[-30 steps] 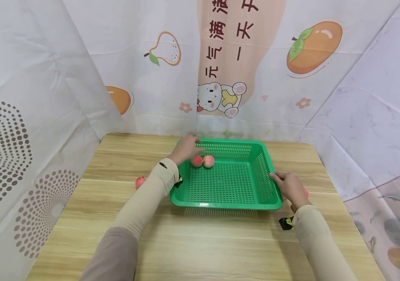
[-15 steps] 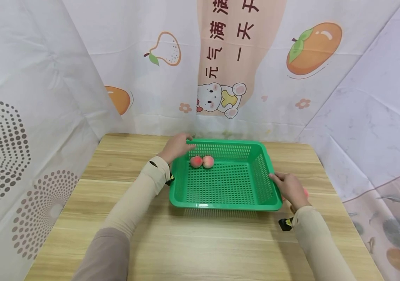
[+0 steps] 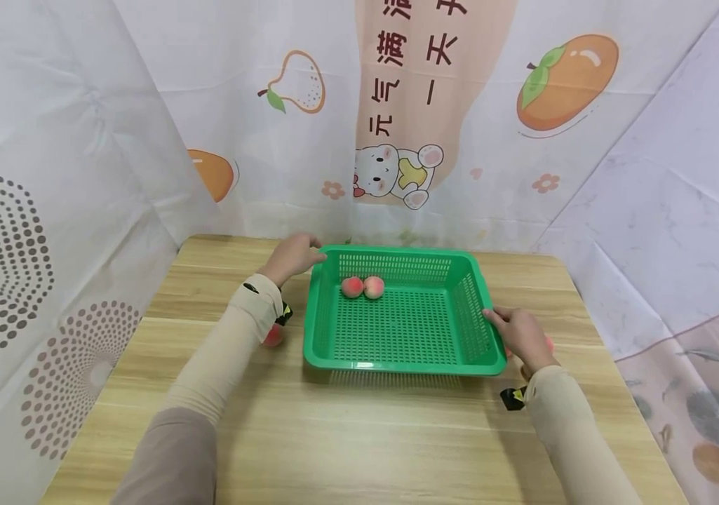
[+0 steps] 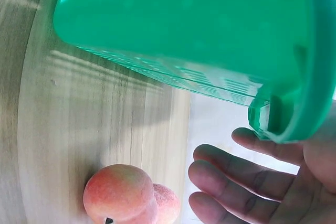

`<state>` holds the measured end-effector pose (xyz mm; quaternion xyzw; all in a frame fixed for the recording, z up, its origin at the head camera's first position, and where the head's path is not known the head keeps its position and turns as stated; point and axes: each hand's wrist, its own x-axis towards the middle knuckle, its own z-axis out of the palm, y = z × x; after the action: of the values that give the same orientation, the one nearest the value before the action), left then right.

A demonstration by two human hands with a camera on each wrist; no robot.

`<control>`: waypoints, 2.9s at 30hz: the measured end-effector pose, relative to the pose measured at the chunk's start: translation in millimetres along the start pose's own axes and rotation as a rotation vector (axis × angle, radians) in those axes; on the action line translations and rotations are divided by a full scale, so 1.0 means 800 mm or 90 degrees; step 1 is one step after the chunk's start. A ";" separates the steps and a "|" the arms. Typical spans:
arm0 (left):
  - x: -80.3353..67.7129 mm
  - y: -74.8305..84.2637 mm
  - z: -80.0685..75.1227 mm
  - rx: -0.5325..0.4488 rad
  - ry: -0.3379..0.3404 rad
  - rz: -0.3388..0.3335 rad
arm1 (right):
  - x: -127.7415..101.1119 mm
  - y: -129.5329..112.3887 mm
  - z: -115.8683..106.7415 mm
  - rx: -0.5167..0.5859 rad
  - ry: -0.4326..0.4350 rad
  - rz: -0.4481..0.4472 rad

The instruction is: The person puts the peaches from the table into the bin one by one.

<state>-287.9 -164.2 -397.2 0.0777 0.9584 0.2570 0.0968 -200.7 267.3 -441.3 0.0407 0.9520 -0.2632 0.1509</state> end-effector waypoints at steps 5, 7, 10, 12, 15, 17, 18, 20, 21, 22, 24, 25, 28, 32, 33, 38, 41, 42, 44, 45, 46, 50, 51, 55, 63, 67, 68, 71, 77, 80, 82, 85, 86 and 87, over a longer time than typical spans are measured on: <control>-0.004 -0.012 -0.009 -0.002 0.005 -0.010 | 0.001 -0.001 -0.001 0.001 0.006 -0.006; -0.006 -0.016 -0.012 -0.003 0.006 -0.016 | 0.001 0.000 -0.002 0.000 0.008 -0.008; -0.009 -0.021 -0.016 0.004 0.001 -0.021 | 0.000 0.002 -0.002 -0.002 0.012 -0.011; -0.012 -0.024 -0.018 0.011 -0.006 -0.027 | 0.000 0.002 -0.001 -0.004 0.015 -0.012; -0.017 -0.029 -0.020 0.023 -0.015 -0.034 | 0.000 0.003 0.000 -0.008 0.021 -0.018; -0.019 -0.033 -0.020 0.025 -0.019 -0.037 | 0.001 0.004 0.001 -0.010 0.023 -0.021; -0.020 -0.035 -0.020 0.023 -0.020 -0.039 | 0.001 0.004 0.001 -0.013 0.024 -0.022; -0.022 -0.039 -0.019 0.018 -0.026 -0.047 | 0.001 0.004 0.002 -0.016 0.023 -0.022; -0.023 -0.041 -0.019 0.017 -0.030 -0.053 | 0.001 0.004 0.002 -0.019 0.024 -0.023; -0.025 -0.044 -0.019 0.015 -0.035 -0.061 | 0.002 0.003 0.002 -0.021 0.023 -0.023; -0.028 -0.049 -0.019 0.015 -0.044 -0.078 | 0.002 0.002 0.002 -0.023 0.021 -0.023; -0.029 -0.052 -0.019 0.015 -0.048 -0.086 | 0.001 0.002 0.001 -0.022 0.019 -0.022; -0.031 -0.060 -0.019 0.019 -0.056 -0.102 | 0.000 0.000 0.001 -0.017 0.017 -0.018; -0.035 -0.070 -0.017 0.021 -0.062 -0.113 | -0.001 -0.001 0.002 -0.010 0.019 -0.009; -0.036 -0.073 -0.017 0.025 -0.065 -0.115 | -0.001 -0.001 0.002 -0.011 0.020 -0.008; -0.043 -0.083 -0.014 0.035 -0.072 -0.130 | 0.000 0.001 0.003 -0.015 0.026 -0.012; -0.048 -0.089 -0.014 0.035 -0.074 -0.135 | 0.001 0.002 0.003 -0.012 0.028 -0.014; -0.049 -0.092 -0.015 0.032 -0.076 -0.137 | 0.001 0.002 0.003 -0.011 0.028 -0.015; -0.051 -0.097 -0.015 0.028 -0.078 -0.139 | 0.002 0.002 0.003 -0.011 0.028 -0.016; -0.052 -0.100 -0.015 0.028 -0.081 -0.138 | 0.002 0.002 0.003 -0.012 0.027 -0.017; -0.053 -0.102 -0.015 0.027 -0.086 -0.140 | 0.002 0.002 0.003 -0.012 0.026 -0.017; -0.058 -0.109 -0.015 0.034 -0.110 -0.148 | 0.000 0.003 0.003 -0.013 0.024 -0.020; -0.060 -0.110 -0.014 0.034 -0.118 -0.151 | 0.000 0.003 0.003 -0.011 0.024 -0.020; -0.065 -0.115 -0.014 0.034 -0.137 -0.161 | 0.000 0.003 0.004 -0.009 0.029 -0.020; -0.071 -0.127 -0.012 0.029 -0.171 -0.160 | 0.000 0.002 0.003 -0.008 0.018 -0.013; -0.074 -0.132 -0.010 0.026 -0.194 -0.155 | 0.000 0.002 0.003 -0.007 0.019 -0.015; -0.074 -0.134 -0.010 0.024 -0.201 -0.156 | 0.000 0.002 0.003 -0.008 0.021 -0.016; -0.075 -0.138 -0.007 0.010 -0.214 -0.158 | 0.000 0.002 0.003 -0.011 0.025 -0.017; -0.079 -0.142 -0.003 0.010 -0.231 -0.149 | -0.002 0.002 0.004 -0.016 0.031 -0.022; -0.080 -0.143 -0.001 0.019 -0.237 -0.141 | -0.002 0.002 0.005 -0.012 0.031 -0.021; -0.080 -0.143 0.001 0.020 -0.241 -0.139 | -0.002 0.003 0.005 -0.009 0.032 -0.020; -0.081 -0.145 0.003 0.008 -0.242 -0.146 | -0.001 0.003 0.005 -0.010 0.032 -0.023; -0.080 -0.146 0.004 0.006 -0.242 -0.147 | -0.001 0.003 0.005 -0.009 0.031 -0.023; -0.080 -0.147 0.005 0.000 -0.241 -0.151 | 0.000 0.003 0.005 -0.010 0.030 -0.024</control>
<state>-236.6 -275.4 -450.8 0.0113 0.9255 0.2245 0.3047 -198.9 267.2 -445.7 0.0277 0.9580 -0.2573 0.1237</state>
